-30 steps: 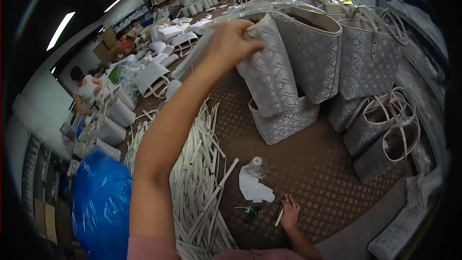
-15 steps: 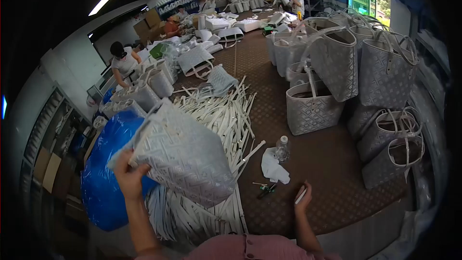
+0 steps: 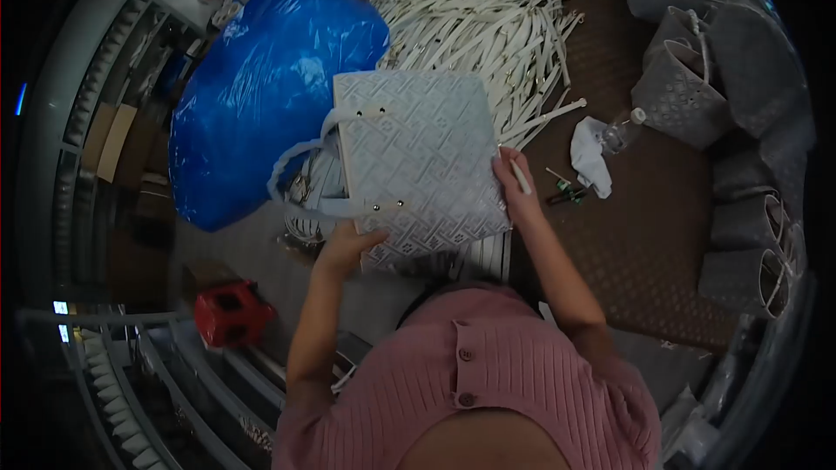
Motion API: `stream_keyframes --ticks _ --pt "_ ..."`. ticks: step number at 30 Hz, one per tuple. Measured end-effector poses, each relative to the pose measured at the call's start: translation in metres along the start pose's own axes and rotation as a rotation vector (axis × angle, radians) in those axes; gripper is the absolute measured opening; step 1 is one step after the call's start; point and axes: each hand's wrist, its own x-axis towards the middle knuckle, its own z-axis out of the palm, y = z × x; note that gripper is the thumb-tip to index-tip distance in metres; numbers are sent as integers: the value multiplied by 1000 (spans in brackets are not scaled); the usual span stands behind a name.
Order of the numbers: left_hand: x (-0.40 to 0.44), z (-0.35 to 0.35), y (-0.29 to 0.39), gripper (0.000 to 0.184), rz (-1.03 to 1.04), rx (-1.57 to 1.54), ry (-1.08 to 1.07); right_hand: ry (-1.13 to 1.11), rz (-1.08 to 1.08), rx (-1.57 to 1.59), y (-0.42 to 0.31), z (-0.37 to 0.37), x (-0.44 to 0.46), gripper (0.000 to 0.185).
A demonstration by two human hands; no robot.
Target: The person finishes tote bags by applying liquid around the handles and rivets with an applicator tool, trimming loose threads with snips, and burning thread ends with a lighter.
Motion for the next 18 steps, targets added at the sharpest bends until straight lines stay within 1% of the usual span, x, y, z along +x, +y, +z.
stream_keyframes --ticks 1,5,6,8,10,11,13,14,16,17,18 --pt "-3 8 -3 47 90 -118 10 3 21 -2 -8 -1 -6 26" --pt "-30 33 22 49 65 -236 -48 16 209 16 -81 -11 -39 33" --pt "-37 38 24 51 75 -276 -49 20 190 60 -100 -13 -50 35" --pt "-43 46 32 53 88 -329 -67 24 93 36 -139 -14 -73 36" --pt "-41 46 45 56 24 -412 -200 36 26 -40 -161 -14 -88 37" --pt "-40 45 51 56 32 -422 -223 87 -45 -151 -167 -10 -95 38" --pt "-33 37 59 54 52 -317 -321 163 -173 -328 -171 6 -105 38" --pt "-31 36 59 54 52 -323 -341 179 -180 -340 -175 11 -109 38" --pt "-27 28 56 49 81 -267 -401 258 -287 -534 -173 20 -115 36" --pt "-28 26 59 49 77 -269 -416 273 -287 -541 -172 24 -116 36" --pt "-29 28 64 47 65 -268 -420 379 -430 -691 -171 26 -117 35"
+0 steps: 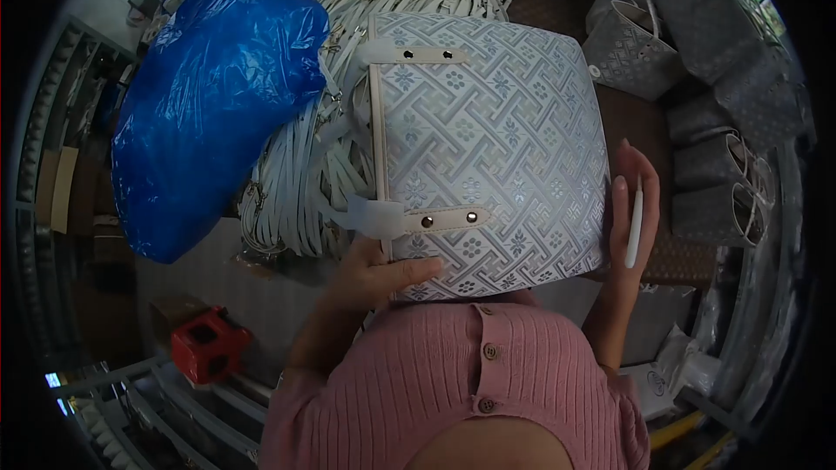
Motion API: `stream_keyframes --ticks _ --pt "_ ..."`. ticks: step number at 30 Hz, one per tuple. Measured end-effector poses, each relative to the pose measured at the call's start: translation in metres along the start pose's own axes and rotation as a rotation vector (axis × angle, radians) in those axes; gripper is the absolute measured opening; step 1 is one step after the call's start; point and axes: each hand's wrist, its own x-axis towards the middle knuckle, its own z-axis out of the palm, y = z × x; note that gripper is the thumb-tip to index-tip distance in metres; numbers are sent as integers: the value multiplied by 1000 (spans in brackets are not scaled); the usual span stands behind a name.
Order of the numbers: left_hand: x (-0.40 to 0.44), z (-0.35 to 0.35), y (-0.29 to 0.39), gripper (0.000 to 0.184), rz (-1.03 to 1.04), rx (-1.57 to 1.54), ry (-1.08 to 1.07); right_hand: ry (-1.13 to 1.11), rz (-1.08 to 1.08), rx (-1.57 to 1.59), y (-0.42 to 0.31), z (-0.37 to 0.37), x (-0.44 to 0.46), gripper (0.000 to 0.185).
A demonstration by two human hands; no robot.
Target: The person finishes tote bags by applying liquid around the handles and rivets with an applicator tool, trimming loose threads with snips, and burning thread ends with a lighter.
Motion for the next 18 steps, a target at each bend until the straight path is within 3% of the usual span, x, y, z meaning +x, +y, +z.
stream_keyframes --ticks 1,2,4,5,6,8,10,11,12,14,18 --pt "1 1 3 45 -14 -3 -2 118 -130 -152 -2 1 -2 35" --pt "3 -1 3 45 -23 -10 -14 125 -123 -167 -8 2 -4 35" --pt "4 -5 2 43 -153 -94 -27 216 -74 -9 -30 9 -10 38" --pt "4 -6 3 43 -159 -95 -41 283 -25 250 -43 23 -14 41" --pt "3 -10 4 43 -139 -68 -58 298 -26 241 -49 28 -22 41" --pt "3 -12 6 43 -121 -48 -92 -204 87 763 -60 32 -33 41" --pt "2 -12 10 36 -151 -37 -107 -441 -98 228 -75 42 -26 40" --pt "0 -17 8 36 -152 -42 -115 -557 -176 167 -79 48 -20 27" --pt "0 -23 3 32 -123 26 -134 -557 -176 159 -83 60 -24 27" --pt "-1 -29 2 29 -90 87 -153 -373 12 399 -88 84 -35 9" --pt "2 -22 3 24 41 118 -148 -450 26 332 -90 88 -36 11"
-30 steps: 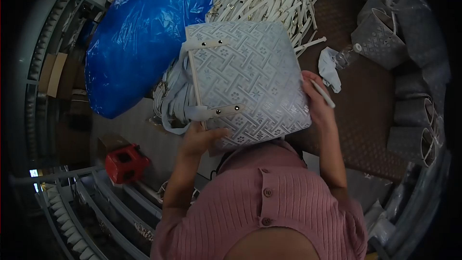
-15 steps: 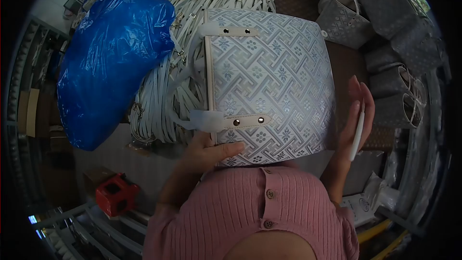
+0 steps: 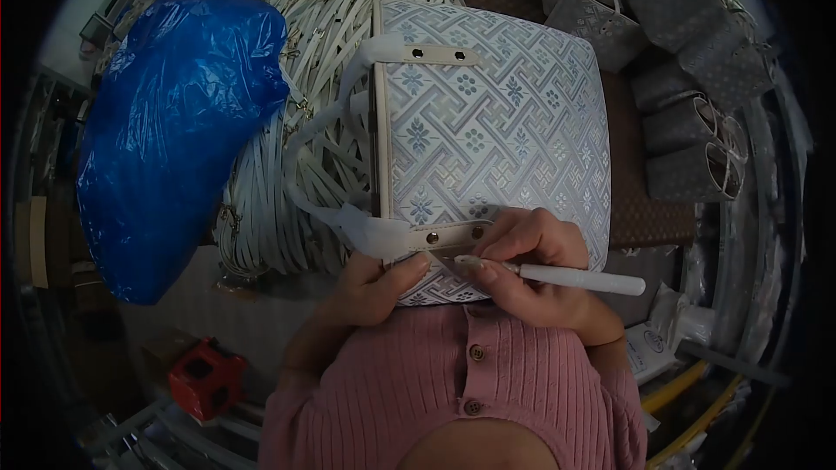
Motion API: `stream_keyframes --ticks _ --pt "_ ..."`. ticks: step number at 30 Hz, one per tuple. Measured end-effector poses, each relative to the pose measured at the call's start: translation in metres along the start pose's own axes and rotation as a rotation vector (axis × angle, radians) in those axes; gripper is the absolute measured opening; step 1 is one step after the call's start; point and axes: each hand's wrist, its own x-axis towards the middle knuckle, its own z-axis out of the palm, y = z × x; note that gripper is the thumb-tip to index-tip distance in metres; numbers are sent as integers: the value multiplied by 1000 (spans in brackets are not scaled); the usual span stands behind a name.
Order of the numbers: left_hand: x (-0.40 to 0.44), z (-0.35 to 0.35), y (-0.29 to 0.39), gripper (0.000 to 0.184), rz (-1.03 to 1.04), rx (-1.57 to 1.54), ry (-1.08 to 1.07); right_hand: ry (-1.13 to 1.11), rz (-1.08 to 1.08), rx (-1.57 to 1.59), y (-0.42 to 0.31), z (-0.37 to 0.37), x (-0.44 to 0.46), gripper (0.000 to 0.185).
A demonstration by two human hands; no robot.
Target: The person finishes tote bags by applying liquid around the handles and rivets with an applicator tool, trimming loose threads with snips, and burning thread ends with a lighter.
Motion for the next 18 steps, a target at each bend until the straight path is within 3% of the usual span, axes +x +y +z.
stream_keyframes --ticks 1,5,18 --pt "1 0 0 24 78 39 -11 -1 -48 -42 2 3 1 10" --pt "1 -5 0 24 19 16 -51 -42 -146 -184 8 9 6 10" --pt "4 -5 -3 22 92 65 -75 -55 -130 -201 8 8 10 11"
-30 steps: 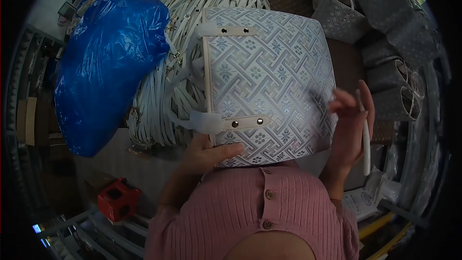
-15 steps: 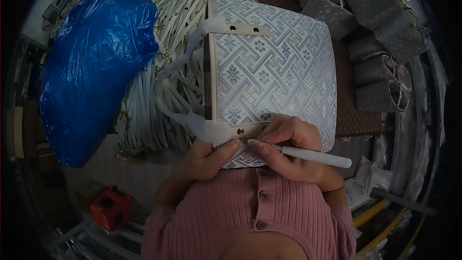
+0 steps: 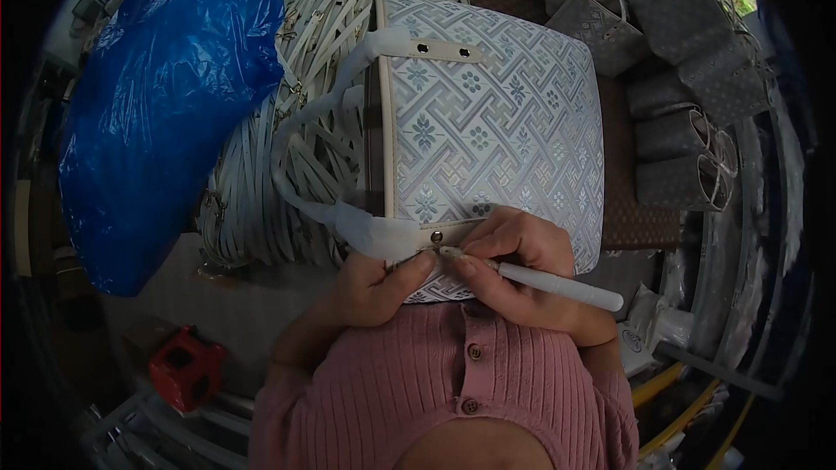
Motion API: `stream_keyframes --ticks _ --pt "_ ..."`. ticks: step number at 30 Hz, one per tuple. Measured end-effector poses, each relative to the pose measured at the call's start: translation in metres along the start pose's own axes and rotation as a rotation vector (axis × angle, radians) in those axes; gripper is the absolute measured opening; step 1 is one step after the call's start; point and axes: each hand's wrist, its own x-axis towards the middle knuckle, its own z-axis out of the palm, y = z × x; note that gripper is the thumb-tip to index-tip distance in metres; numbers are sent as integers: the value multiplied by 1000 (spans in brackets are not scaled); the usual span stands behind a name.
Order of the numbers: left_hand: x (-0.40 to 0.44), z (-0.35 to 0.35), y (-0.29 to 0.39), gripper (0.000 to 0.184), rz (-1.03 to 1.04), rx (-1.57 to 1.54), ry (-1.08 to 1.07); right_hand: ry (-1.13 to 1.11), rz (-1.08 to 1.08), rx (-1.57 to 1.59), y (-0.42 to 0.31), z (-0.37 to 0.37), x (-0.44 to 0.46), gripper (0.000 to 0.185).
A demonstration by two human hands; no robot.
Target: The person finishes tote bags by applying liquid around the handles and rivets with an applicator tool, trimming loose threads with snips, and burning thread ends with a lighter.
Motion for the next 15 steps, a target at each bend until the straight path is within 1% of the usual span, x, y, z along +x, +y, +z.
stream_keyframes --ticks 3,5,6,7,8,10,15 --pt "-1 -2 -1 21 2 17 13 -14 1 13 1 0 1 12" --pt "-2 -1 -2 20 8 30 24 69 29 68 -2 0 0 12" --pt "-2 1 -3 20 43 22 61 71 30 68 -3 -2 2 12" --pt "-3 2 -4 20 79 13 98 72 -4 -5 -5 -5 4 13" --pt "-4 1 -5 20 77 14 95 73 -37 -77 -6 -7 6 13" --pt "-6 -4 -7 24 33 27 35 73 -55 -78 -5 -8 8 14" --pt "-7 -4 -9 22 22 38 38 36 -69 -55 -5 -5 8 15"
